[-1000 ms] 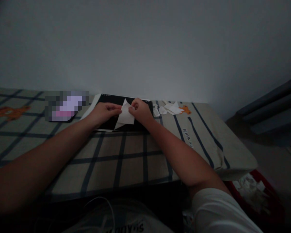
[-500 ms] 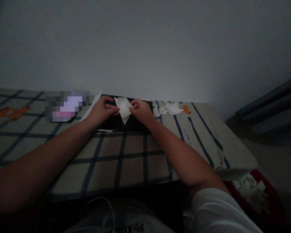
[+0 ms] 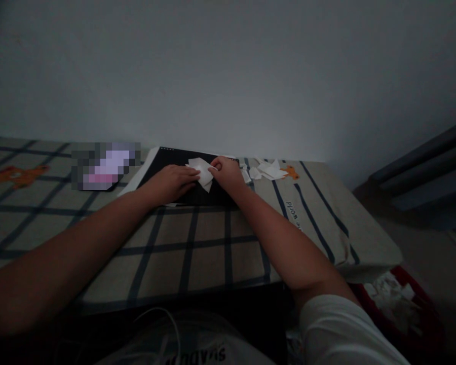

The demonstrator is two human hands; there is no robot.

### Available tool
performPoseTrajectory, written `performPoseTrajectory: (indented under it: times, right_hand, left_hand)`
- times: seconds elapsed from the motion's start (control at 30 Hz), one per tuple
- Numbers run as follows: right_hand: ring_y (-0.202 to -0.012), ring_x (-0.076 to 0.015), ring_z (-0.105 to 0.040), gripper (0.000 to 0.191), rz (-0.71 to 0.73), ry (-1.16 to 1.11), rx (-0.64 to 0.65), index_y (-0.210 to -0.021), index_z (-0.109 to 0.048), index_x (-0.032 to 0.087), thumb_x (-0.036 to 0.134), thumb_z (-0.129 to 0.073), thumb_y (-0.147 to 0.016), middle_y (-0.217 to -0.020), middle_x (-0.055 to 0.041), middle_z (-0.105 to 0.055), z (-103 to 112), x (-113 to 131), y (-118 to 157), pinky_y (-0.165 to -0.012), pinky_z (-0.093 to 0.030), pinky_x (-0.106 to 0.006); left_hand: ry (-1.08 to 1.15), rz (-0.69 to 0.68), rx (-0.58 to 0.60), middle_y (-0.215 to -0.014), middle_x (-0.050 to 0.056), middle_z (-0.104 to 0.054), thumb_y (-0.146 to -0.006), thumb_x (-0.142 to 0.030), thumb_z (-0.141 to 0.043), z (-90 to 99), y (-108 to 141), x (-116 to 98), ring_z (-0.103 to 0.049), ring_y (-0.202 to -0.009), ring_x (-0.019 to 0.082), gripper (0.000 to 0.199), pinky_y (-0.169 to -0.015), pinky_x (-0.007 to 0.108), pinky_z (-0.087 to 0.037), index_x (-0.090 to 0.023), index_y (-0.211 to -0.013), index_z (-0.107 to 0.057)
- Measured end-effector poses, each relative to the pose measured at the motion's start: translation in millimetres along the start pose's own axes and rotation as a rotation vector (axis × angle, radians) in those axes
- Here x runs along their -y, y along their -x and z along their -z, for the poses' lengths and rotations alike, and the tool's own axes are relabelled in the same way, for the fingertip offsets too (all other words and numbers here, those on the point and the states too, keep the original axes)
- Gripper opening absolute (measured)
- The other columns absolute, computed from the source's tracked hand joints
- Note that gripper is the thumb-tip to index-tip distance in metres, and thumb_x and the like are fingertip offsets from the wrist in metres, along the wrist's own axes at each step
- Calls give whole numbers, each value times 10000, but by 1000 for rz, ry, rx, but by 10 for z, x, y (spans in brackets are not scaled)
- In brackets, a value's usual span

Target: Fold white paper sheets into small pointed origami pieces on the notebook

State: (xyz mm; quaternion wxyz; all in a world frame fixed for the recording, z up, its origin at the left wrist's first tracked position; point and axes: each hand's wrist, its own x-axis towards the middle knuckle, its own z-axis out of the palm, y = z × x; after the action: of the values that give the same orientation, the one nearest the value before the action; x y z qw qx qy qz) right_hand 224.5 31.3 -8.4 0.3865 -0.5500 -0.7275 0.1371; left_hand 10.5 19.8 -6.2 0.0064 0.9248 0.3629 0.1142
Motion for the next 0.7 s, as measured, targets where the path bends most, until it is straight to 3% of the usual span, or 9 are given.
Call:
performPoseTrajectory:
  times: [0.33,0.53,0.7]
  right_hand:
    - [-687,-162,-539,68,48,154,81,-742,-682,170,174,-675,-809,-730,-29,-655,40,0,-20,-698,-385,-300]
    - [-840,-201,-565,117,213,251,83,-789,-704,170,170,-619,-870,-865,-79,-679,62,-19,-25,-803,-395,-325]
    - [-904,-220,-561,216,301,407,98,-936,-712,170,197,-498,-950,-957,-99,-693,92,-7,-4,-819,-373,-336]
  left_hand:
    - [12,46,73,-1455,69,-557,-976,-373,-446,26,16,31,-514,-1332,243,409,-1119,416,-313,-251,-1329,-613]
    - [-18,73,52,-1472,74,-539,-988,-409,-432,-15,32,49,-471,-1370,236,431,-1108,415,-276,-260,-1367,-576]
    - [-98,74,101,-1529,74,-471,-1009,-454,-387,3,50,32,-445,-1386,229,479,-1065,390,-295,-249,-1419,-525]
